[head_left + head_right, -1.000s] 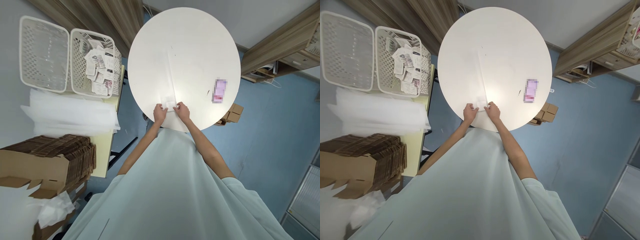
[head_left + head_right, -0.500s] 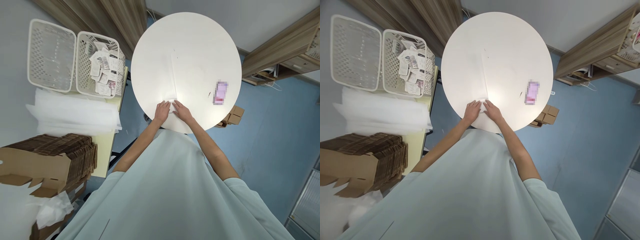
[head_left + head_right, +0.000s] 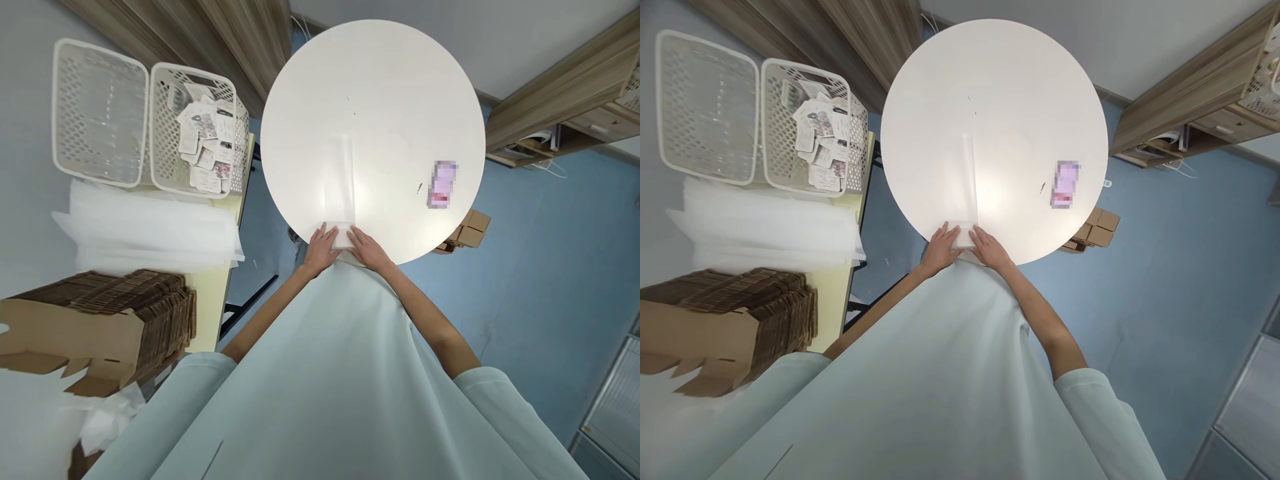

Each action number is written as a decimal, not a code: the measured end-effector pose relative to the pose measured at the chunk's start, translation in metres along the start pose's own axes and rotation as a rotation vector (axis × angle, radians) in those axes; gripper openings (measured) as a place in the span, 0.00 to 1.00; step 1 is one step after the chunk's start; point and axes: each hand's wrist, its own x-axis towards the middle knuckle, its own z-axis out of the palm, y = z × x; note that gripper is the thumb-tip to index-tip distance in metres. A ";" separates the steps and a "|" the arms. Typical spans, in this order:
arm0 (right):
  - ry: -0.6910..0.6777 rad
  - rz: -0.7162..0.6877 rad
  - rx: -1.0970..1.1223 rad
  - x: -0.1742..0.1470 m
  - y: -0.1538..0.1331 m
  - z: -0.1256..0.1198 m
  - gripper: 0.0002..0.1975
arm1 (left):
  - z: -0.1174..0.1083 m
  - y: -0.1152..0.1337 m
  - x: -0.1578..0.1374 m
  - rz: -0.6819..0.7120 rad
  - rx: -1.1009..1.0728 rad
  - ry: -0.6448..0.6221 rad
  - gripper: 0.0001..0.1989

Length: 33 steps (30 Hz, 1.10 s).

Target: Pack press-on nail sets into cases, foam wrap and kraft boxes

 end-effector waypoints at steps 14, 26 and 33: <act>0.214 0.444 0.153 0.058 -0.011 -0.028 0.15 | -0.008 0.001 0.052 -0.519 -0.181 0.221 0.15; 0.246 0.171 -0.058 0.090 -0.005 -0.036 0.27 | -0.027 0.016 0.074 -0.148 0.079 0.129 0.35; 0.075 0.023 -0.100 0.083 0.017 -0.036 0.34 | -0.036 -0.005 0.074 0.012 0.149 -0.010 0.33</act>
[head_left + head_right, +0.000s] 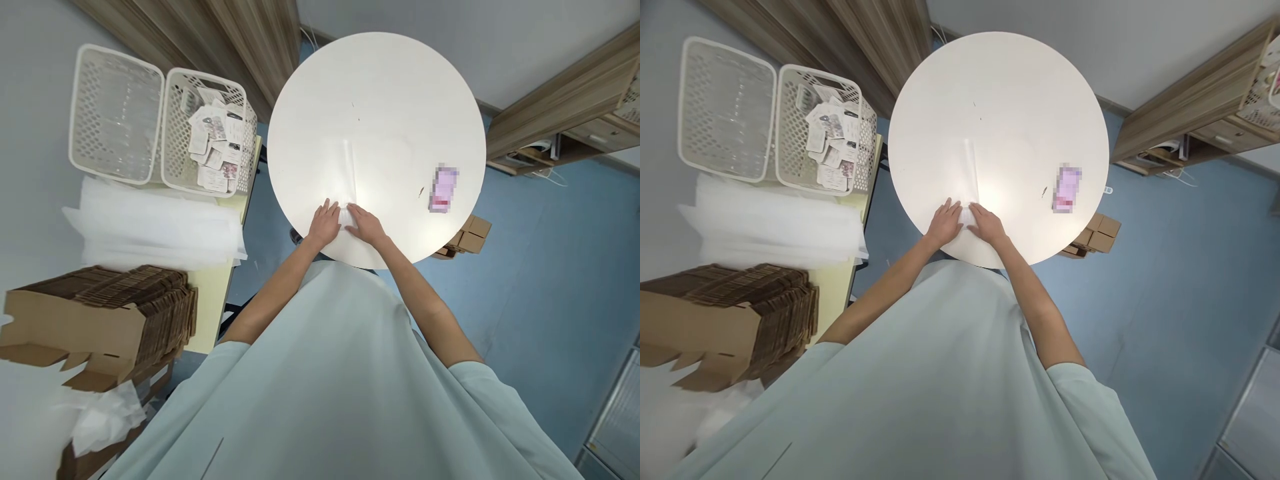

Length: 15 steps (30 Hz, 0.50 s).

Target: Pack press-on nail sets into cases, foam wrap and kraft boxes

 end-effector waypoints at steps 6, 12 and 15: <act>0.049 -0.069 -0.046 -0.049 -0.007 0.031 0.37 | 0.020 -0.003 -0.042 0.078 0.034 -0.075 0.43; 0.051 -0.117 -0.049 -0.093 -0.006 0.060 0.36 | 0.048 -0.003 -0.082 0.100 0.054 -0.151 0.49; 0.054 -0.111 -0.070 -0.101 -0.003 0.062 0.36 | 0.050 -0.002 -0.087 0.122 0.068 -0.125 0.46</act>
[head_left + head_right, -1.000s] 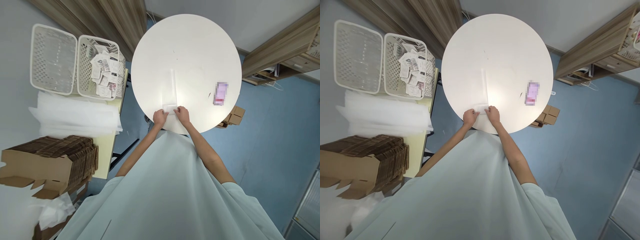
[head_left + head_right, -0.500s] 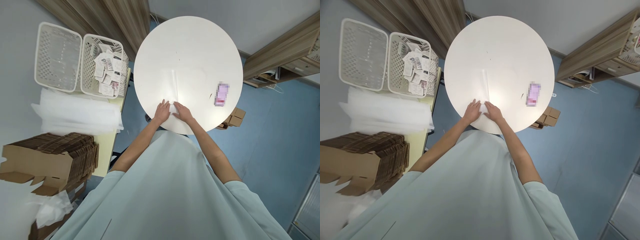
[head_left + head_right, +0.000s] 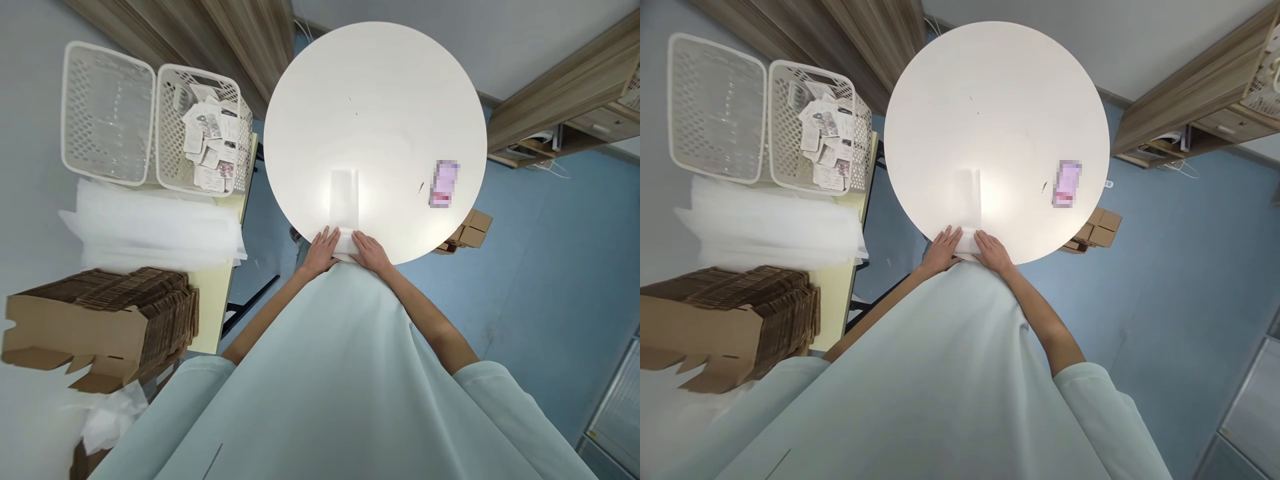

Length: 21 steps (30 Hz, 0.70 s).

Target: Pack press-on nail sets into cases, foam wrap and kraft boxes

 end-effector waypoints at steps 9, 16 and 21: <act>-0.048 -0.072 -0.041 0.005 0.007 -0.010 0.36 | -0.008 0.003 0.006 -0.003 0.043 0.025 0.39; -0.075 -0.044 -0.079 0.006 0.003 -0.012 0.34 | -0.009 0.008 0.007 -0.011 0.023 0.079 0.37; -0.072 -0.046 -0.058 0.004 0.001 -0.015 0.34 | -0.010 0.008 0.007 -0.029 0.016 0.066 0.39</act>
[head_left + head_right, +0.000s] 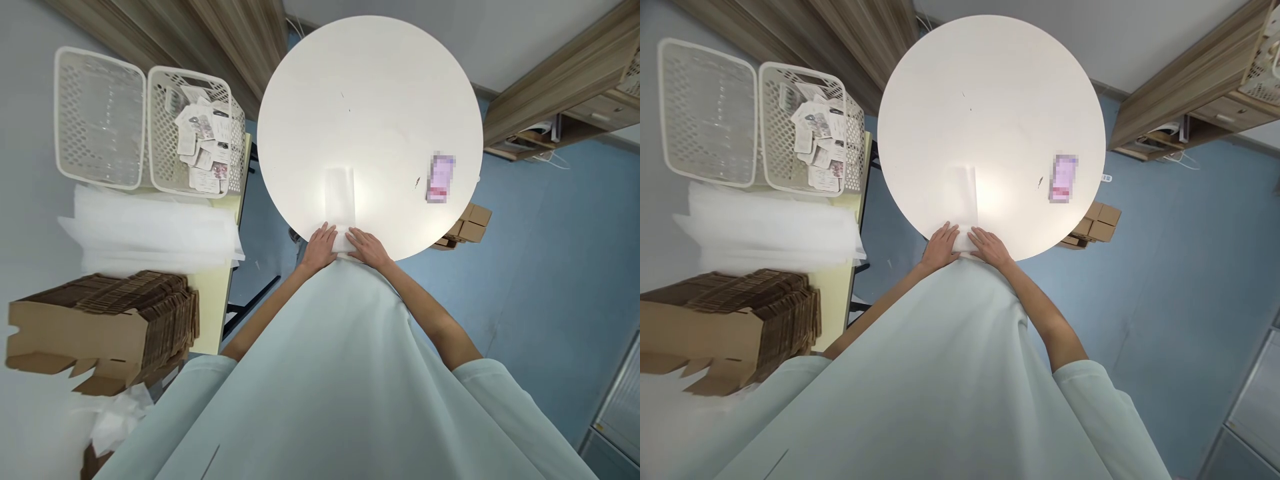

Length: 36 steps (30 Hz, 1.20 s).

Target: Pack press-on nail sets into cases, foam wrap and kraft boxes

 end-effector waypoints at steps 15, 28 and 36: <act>-0.045 0.000 0.015 0.004 -0.002 0.001 0.33 | -0.004 0.002 0.001 -0.027 -0.041 -0.033 0.40; 0.030 0.193 0.126 0.020 0.001 -0.020 0.30 | -0.005 -0.001 0.014 -0.228 -0.209 0.117 0.29; 0.122 0.476 0.279 0.063 0.014 -0.018 0.23 | -0.010 -0.004 0.054 -0.529 -0.207 0.176 0.29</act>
